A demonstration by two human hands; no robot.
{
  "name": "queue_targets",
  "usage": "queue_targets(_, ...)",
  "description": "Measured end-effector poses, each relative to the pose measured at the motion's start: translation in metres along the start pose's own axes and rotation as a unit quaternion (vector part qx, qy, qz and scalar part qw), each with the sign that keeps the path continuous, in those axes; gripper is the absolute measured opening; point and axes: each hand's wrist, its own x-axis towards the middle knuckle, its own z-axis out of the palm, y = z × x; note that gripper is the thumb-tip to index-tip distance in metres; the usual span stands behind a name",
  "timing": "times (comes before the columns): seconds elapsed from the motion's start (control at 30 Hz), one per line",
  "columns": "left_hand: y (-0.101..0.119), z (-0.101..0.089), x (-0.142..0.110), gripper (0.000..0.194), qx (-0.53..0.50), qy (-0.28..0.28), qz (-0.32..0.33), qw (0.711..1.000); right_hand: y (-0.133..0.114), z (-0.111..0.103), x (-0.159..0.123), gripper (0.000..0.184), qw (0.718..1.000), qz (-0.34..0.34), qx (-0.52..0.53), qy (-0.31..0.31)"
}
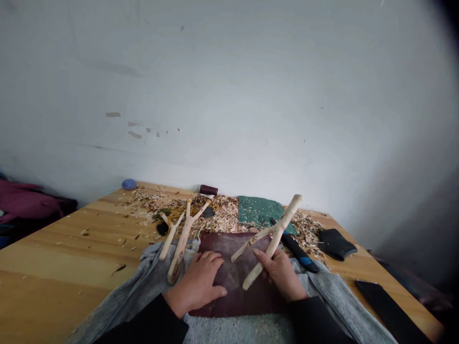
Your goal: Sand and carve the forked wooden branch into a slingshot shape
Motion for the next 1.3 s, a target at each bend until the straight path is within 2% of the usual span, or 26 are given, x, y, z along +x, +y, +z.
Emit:
queue_targets(0.1, 0.001, -0.002, -0.001, 0.055, -0.001, -0.002, -0.002, 1.0, 0.0, -0.009, 0.005, 0.043, 0.999, -0.009, -0.027, 0.038)
queue_targets(0.23, 0.003, -0.003, -0.001, 0.055, -0.004, -0.008, -0.003, 1.0, 0.003, -0.034, 0.018, 0.044, 0.98, -0.016, -0.111, 0.167)
queue_targets(0.3, 0.004, -0.004, -0.001, 0.054, -0.005, -0.009, -0.004, 1.0, 0.004, -0.04, 0.022, 0.046, 0.968, -0.014, -0.145, 0.204)
queue_targets(0.37, 0.004, -0.005, -0.002, 0.054, -0.006, -0.01, -0.006, 1.0, 0.005, -0.038, 0.02, 0.045, 0.975, -0.015, -0.129, 0.181)
queue_targets(0.47, 0.005, -0.005, -0.001, 0.054, -0.005, -0.008, -0.006, 1.0, 0.003, -0.022, 0.01, 0.044, 0.996, -0.009, -0.045, 0.07)
queue_targets(0.53, 0.004, -0.005, -0.001, 0.053, -0.003, -0.007, -0.002, 1.0, 0.001, -0.01, 0.003, 0.043, 1.0, -0.002, -0.011, -0.004)
queue_targets(0.57, 0.004, -0.005, -0.001, 0.053, -0.003, -0.005, -0.001, 1.0, 0.001, -0.006, 0.001, 0.043, 1.0, -0.003, -0.006, -0.026)
queue_targets(0.63, 0.004, -0.004, -0.001, 0.053, -0.002, -0.004, 0.0, 1.0, 0.001, -0.003, 0.0, 0.043, 0.999, -0.011, -0.009, -0.034)
queue_targets(0.7, 0.003, -0.003, 0.0, 0.054, -0.003, -0.003, -0.003, 1.0, 0.003, -0.007, 0.004, 0.043, 1.0, -0.012, -0.022, 0.006)
queue_targets(0.87, 0.002, -0.001, 0.0, 0.054, -0.008, -0.004, -0.002, 1.0, 0.009, -0.033, 0.02, 0.045, 0.979, -0.026, -0.106, 0.17)
queue_targets(0.93, 0.002, -0.001, -0.001, 0.054, -0.009, -0.003, 0.002, 1.0, 0.011, -0.038, 0.024, 0.047, 0.969, -0.028, -0.131, 0.208)
queue_targets(0.97, 0.002, -0.001, -0.001, 0.053, -0.009, -0.002, 0.003, 1.0, 0.011, -0.039, 0.024, 0.047, 0.969, -0.032, -0.13, 0.207)
queue_targets(1.07, 0.003, -0.002, -0.001, 0.053, -0.009, -0.003, 0.0, 1.0, 0.009, -0.029, 0.018, 0.045, 0.986, -0.055, -0.074, 0.141)
queue_targets(1.23, 0.004, -0.002, 0.0, 0.052, -0.005, 0.002, -0.001, 1.0, 0.002, -0.005, 0.001, 0.046, 0.999, -0.023, 0.009, -0.048)
queue_targets(1.3, 0.005, -0.002, 0.0, 0.052, -0.003, 0.002, -0.001, 1.0, 0.001, -0.003, -0.001, 0.046, 0.997, -0.019, 0.013, -0.069)
